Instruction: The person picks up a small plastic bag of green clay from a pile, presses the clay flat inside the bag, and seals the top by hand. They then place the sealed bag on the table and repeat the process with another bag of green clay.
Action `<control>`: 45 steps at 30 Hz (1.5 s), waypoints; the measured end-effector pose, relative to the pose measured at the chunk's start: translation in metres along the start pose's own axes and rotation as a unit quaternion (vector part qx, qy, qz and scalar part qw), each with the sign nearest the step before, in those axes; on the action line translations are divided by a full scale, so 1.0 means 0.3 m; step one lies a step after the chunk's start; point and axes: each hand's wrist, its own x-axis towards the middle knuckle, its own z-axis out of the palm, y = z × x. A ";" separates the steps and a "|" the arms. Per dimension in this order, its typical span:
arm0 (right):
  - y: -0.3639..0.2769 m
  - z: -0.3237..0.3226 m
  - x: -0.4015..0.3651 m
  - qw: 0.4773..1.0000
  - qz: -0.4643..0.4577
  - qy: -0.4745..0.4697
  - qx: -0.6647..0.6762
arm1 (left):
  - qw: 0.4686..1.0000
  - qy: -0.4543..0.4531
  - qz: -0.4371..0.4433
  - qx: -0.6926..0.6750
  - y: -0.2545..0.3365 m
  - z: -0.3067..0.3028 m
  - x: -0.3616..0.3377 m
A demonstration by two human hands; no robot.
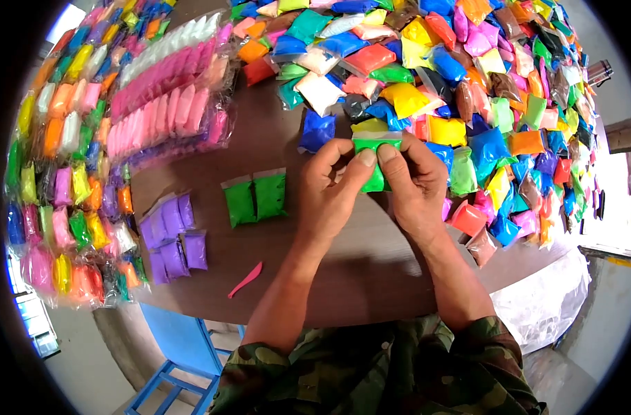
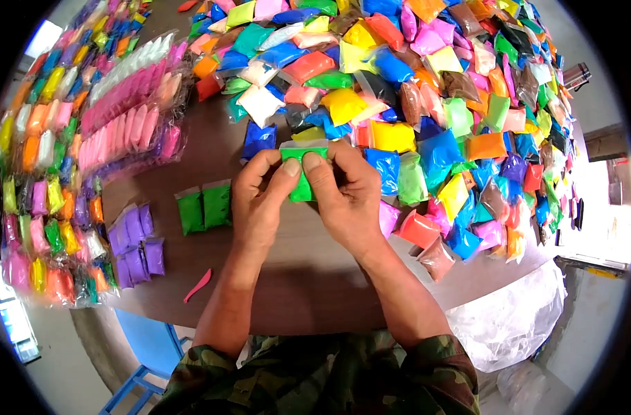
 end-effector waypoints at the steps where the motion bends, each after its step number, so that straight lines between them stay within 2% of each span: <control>1: 0.013 -0.005 0.001 1.000 -0.016 -0.010 -0.015 | 1.000 0.001 0.005 0.000 -0.004 -0.008 0.001; 4: 0.030 -0.004 0.001 0.999 -0.036 -0.018 -0.026 | 1.000 -0.004 0.014 0.005 -0.034 -0.040 0.006; 7: 0.016 -0.002 -0.005 0.998 -0.002 -0.042 -0.043 | 1.000 -0.010 0.021 0.004 -0.040 -0.047 0.008; 9: -0.003 0.018 -0.008 0.997 0.055 -0.003 0.058 | 1.000 -0.008 0.024 -0.004 -0.042 -0.045 0.010; 10: -0.008 0.019 -0.008 0.997 0.055 -0.005 0.057 | 1.000 -0.005 0.027 0.001 -0.041 -0.040 0.013; 13: -0.008 0.014 -0.004 0.997 0.040 -0.001 0.062 | 0.999 0.017 0.031 0.003 -0.027 -0.017 0.015; 14: 0.003 0.008 -0.003 1.000 0.011 -0.004 0.019 | 0.999 0.036 0.029 -0.001 -0.026 -0.010 0.013; 15: 0.012 0.003 -0.003 1.000 -0.016 -0.008 -0.023 | 0.999 0.034 0.027 -0.001 -0.029 -0.013 0.009; 19: 0.024 -0.003 -0.004 0.999 -0.005 -0.028 -0.015 | 1.000 0.014 0.020 0.011 -0.035 -0.048 0.008; 21: 0.031 -0.001 -0.001 0.999 -0.031 -0.011 -0.024 | 1.000 -0.001 0.020 0.008 -0.034 -0.051 0.010; 23: 0.025 -0.006 -0.001 0.999 -0.032 -0.011 -0.019 | 0.999 -0.001 0.018 -0.036 -0.032 -0.036 0.012; 27: -0.004 -0.007 -0.001 1.000 -0.007 0.006 0.021 | 0.999 -0.012 0.010 -0.036 -0.005 -0.009 0.007; 30: -0.015 -0.018 0.005 1.000 -0.024 0.012 -0.001 | 0.999 -0.039 0.001 -0.015 -0.012 -0.009 0.003; 32: -0.007 -0.010 0.004 0.999 -0.032 0.007 0.002 | 0.996 -0.057 0.033 0.067 -0.039 -0.030 0.006; 39: 0.005 0.010 -0.002 0.999 -0.005 -0.033 0.033 | 0.997 -0.019 0.067 0.046 -0.043 -0.033 0.010; 42: -0.018 0.008 -0.004 0.999 0.003 -0.028 0.039 | 0.998 -0.038 0.028 0.052 -0.019 -0.027 0.007; 45: -0.035 0.003 0.004 0.999 -0.003 -0.017 0.035 | 0.999 -0.041 0.002 -0.029 -0.010 -0.010 0.002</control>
